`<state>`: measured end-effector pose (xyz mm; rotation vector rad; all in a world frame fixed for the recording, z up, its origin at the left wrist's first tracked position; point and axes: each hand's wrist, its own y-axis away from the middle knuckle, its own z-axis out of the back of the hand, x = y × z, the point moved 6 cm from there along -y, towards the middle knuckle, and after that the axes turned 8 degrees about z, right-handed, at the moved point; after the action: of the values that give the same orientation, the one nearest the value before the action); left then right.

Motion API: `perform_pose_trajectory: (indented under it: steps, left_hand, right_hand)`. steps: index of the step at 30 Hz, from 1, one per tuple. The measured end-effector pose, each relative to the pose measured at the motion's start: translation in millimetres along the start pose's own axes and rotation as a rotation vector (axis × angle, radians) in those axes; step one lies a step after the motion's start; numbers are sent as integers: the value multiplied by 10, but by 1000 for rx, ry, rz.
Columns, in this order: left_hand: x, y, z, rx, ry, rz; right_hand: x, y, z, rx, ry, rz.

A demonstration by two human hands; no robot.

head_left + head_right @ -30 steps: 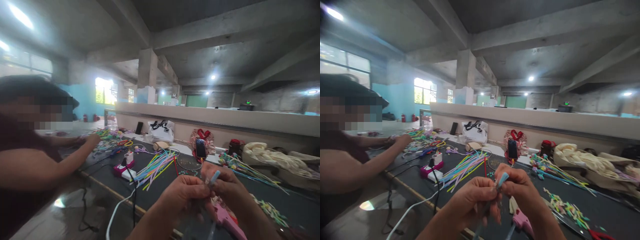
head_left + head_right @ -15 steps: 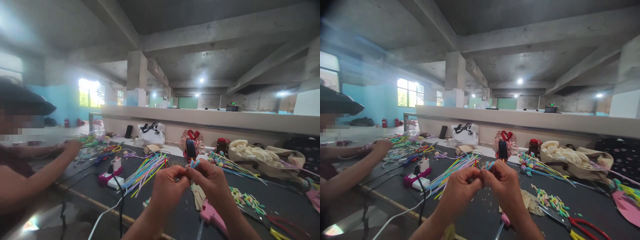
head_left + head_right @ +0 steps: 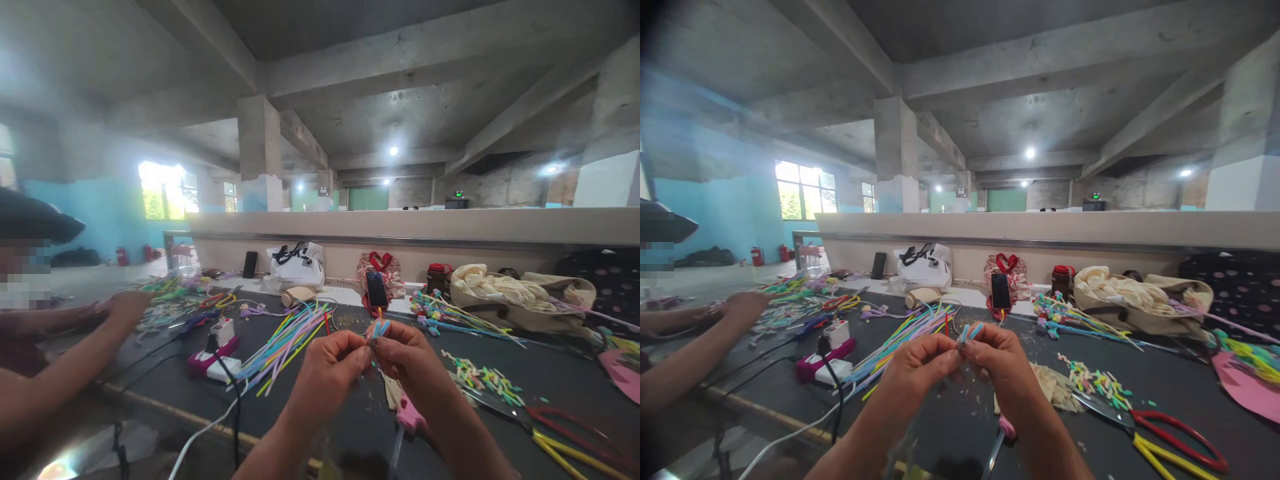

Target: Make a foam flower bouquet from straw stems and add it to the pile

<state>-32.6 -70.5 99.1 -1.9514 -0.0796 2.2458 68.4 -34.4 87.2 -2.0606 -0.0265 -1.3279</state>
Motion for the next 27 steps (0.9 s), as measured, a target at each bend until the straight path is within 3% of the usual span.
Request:
perform_pose_trajectory:
  steps: [3,6,9,11,19,21,24,27]
  left_hand:
    - [109,0,-166,294,359,139]
    - [150,69,-321,514,615,253]
    - [154,137,-409,653,683,311]
    - [162,153,-417,677,638,333]
    - [121,100,-246,406,413,233]
    - [77,100,-178,314,374,177]
    - [-26,110,-23,77,134,41]
    - [-152,146,78,-153,-231,-128]
  right_hand:
    - [4,1,-65,131,-124,27]
    - [94,19,-115,204,-163,127]
    - [168,56,-139,258,-135,153]
    - [216,84,-123,267,-71,154]
    - [315,112,-86,227,163,133]
    - [264,108,-58,160,226,89]
    - [163,136,32,-15,360,-20]
    - [193,184,31,-113,557,9]
